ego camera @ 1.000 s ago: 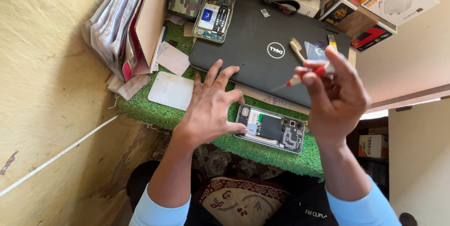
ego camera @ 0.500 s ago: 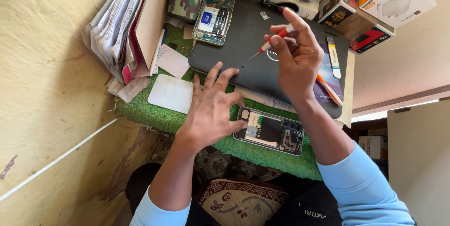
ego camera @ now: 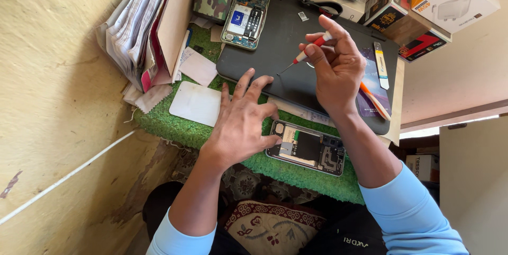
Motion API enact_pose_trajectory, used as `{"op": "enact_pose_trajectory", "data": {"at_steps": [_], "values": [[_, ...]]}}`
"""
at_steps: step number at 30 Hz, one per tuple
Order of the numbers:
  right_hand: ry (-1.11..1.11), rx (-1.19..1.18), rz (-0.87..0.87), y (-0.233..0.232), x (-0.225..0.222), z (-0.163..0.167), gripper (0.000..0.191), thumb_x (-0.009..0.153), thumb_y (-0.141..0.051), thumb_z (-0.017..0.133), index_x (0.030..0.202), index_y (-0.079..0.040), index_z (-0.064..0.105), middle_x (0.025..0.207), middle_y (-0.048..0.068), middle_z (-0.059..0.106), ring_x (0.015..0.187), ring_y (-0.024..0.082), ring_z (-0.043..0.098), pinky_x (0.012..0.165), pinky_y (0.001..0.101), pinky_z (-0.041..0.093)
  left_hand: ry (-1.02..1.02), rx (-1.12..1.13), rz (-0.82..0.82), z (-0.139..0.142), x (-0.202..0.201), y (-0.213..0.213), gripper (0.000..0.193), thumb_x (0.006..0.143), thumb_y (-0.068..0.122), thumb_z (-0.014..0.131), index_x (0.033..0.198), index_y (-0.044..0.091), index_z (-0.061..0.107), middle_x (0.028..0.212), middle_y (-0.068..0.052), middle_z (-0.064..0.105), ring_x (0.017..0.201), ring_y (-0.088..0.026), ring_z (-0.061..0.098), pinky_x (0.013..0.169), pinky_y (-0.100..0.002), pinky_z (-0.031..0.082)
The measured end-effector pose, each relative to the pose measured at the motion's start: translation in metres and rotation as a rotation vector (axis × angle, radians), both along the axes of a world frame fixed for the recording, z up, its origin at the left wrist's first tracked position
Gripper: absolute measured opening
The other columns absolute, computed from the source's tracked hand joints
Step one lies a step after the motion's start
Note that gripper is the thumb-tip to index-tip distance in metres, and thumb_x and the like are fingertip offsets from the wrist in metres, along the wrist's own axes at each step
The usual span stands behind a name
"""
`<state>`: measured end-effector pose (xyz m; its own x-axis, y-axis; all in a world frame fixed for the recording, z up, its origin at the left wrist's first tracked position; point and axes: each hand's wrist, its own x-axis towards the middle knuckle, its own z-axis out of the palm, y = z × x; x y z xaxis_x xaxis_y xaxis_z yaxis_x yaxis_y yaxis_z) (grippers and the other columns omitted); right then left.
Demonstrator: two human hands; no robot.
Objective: The person repairs a disassembled smartphone on a small workbench. They use a red-handled screwdriver to work on the phone's internal components, then align the back cover onto the phone body, press it into place, and set the reassembled phone on a closed laptop.
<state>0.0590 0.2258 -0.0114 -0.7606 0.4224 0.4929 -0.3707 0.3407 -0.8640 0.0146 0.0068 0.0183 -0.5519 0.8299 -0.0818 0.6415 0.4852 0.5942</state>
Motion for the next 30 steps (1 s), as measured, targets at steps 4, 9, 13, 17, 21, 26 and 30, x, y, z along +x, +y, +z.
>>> {"op": "enact_pose_trajectory", "data": {"at_steps": [4,9,13,17,21,26,30], "values": [[0.018,-0.034,-0.005,-0.001,0.003,0.004,0.042,0.107,0.006,0.066,0.148,-0.001,0.054,0.119,0.012,0.069,0.104,0.016,0.074,0.093,0.0281,0.065,-0.004,-0.009,-0.004,-0.001,0.0,0.0,0.042,0.065,0.041,0.091,0.097,0.017,0.075,0.157,-0.008,0.03,0.155,-0.031,0.005,0.121,-0.071,0.003],[0.001,-0.032,-0.014,-0.003,0.019,0.013,0.041,0.108,0.007,0.064,0.147,0.001,0.054,0.119,0.013,0.069,0.106,0.018,0.074,0.094,0.0314,0.067,-0.007,-0.039,-0.003,0.0,-0.001,0.001,0.043,0.065,0.042,0.091,0.097,0.019,0.075,0.163,-0.006,0.026,0.155,-0.03,0.003,0.122,-0.069,0.0],[-0.025,0.014,-0.016,-0.01,0.042,0.016,0.041,0.107,0.006,0.061,0.147,0.001,0.052,0.117,0.015,0.071,0.106,0.021,0.076,0.093,0.0321,0.068,-0.008,-0.062,-0.012,0.001,-0.001,0.002,0.042,0.067,0.042,0.09,0.098,0.018,0.075,0.159,-0.005,0.025,0.155,-0.029,0.002,0.123,-0.068,0.001],[-0.065,0.021,0.004,-0.022,0.066,0.014,0.041,0.106,0.007,0.06,0.146,0.002,0.052,0.117,0.015,0.072,0.104,0.021,0.076,0.092,0.0317,0.068,-0.009,-0.063,-0.012,0.001,-0.002,0.001,0.041,0.067,0.042,0.09,0.097,0.019,0.076,0.16,-0.005,0.025,0.155,-0.029,0.002,0.124,-0.067,0.001],[-0.141,0.05,-0.038,-0.033,0.078,0.006,0.044,0.102,0.008,0.062,0.145,0.004,0.053,0.117,0.015,0.07,0.102,0.021,0.075,0.087,0.0302,0.066,-0.024,-0.075,-0.004,0.001,-0.001,0.001,0.041,0.066,0.042,0.09,0.097,0.019,0.076,0.16,-0.004,0.025,0.156,-0.028,0.003,0.124,-0.066,0.002],[-0.136,0.014,-0.018,-0.036,0.077,-0.001,0.044,0.102,0.009,0.063,0.145,0.004,0.054,0.117,0.015,0.071,0.103,0.02,0.075,0.088,0.0287,0.064,-0.002,-0.039,-0.006,0.0,0.0,0.001,0.04,0.066,0.04,0.091,0.097,0.019,0.075,0.162,-0.005,0.026,0.155,-0.029,0.004,0.123,-0.067,0.003],[-0.138,0.005,-0.01,-0.035,0.076,-0.002,0.043,0.102,0.01,0.062,0.144,0.003,0.054,0.117,0.015,0.071,0.104,0.019,0.074,0.088,0.0285,0.064,-0.015,-0.041,-0.008,-0.001,-0.001,0.0,0.04,0.066,0.04,0.091,0.097,0.018,0.076,0.159,-0.004,0.026,0.155,-0.029,0.004,0.124,-0.067,0.004]]}}
